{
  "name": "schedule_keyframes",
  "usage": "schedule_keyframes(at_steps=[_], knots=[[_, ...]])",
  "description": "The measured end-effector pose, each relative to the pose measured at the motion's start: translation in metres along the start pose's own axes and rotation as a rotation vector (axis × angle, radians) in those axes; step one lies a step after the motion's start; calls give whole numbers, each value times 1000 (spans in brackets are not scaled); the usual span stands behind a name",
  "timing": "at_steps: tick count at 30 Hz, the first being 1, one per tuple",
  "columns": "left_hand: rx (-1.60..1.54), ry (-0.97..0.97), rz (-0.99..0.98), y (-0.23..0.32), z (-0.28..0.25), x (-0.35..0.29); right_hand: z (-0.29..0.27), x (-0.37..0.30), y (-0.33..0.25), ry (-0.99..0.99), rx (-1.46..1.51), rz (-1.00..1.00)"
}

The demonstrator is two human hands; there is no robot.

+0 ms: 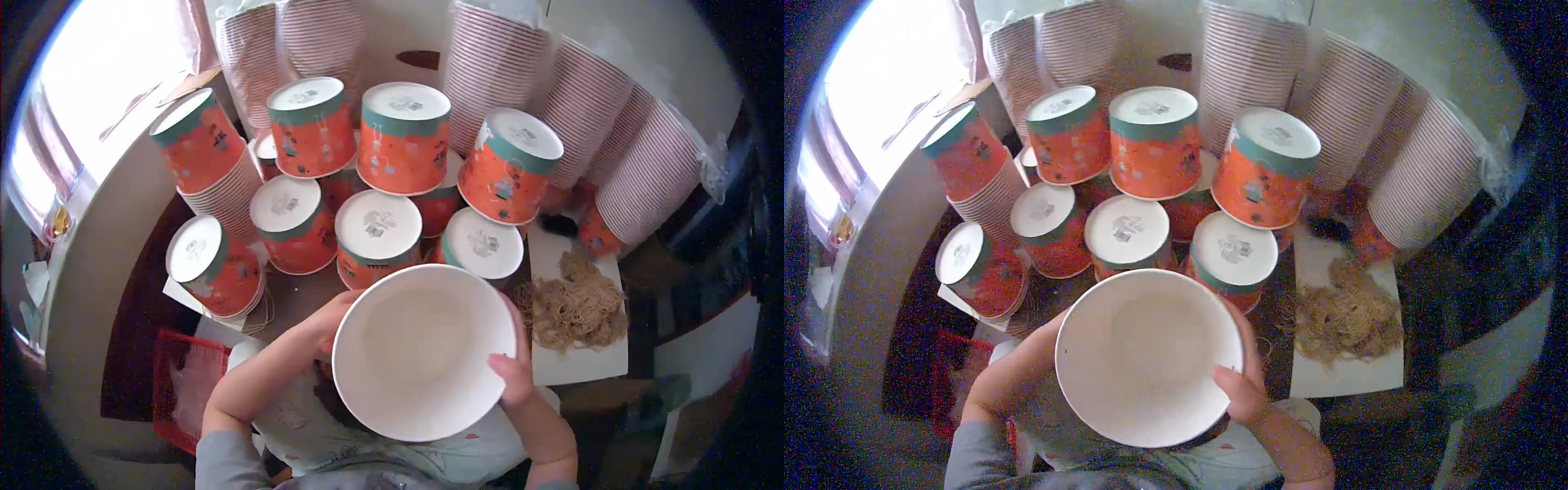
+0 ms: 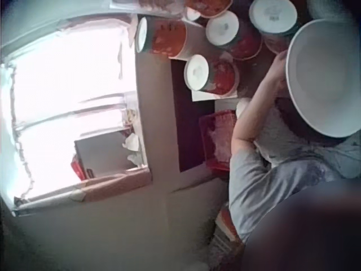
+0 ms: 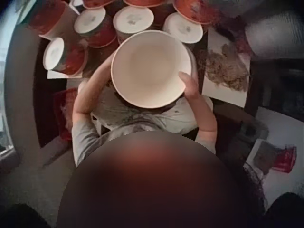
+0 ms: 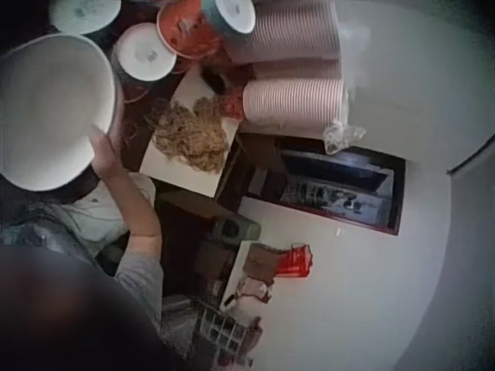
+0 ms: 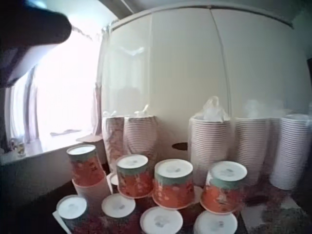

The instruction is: Attaching wire handles to paper buckets.

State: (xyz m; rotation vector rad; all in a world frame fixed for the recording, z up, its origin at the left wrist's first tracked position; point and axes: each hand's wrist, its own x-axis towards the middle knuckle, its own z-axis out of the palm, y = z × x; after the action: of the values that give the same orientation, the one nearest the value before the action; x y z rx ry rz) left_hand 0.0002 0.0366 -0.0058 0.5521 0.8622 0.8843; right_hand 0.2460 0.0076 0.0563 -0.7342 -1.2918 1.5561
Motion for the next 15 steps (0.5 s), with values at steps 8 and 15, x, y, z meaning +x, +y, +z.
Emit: schedule_keyframes(at_steps=[8,15], knots=[[1474,226,408,32,15,-30,-5,-11,57,138,88,122],[1130,154,254,28,18,-34,-16,0,68,154,9,57]])
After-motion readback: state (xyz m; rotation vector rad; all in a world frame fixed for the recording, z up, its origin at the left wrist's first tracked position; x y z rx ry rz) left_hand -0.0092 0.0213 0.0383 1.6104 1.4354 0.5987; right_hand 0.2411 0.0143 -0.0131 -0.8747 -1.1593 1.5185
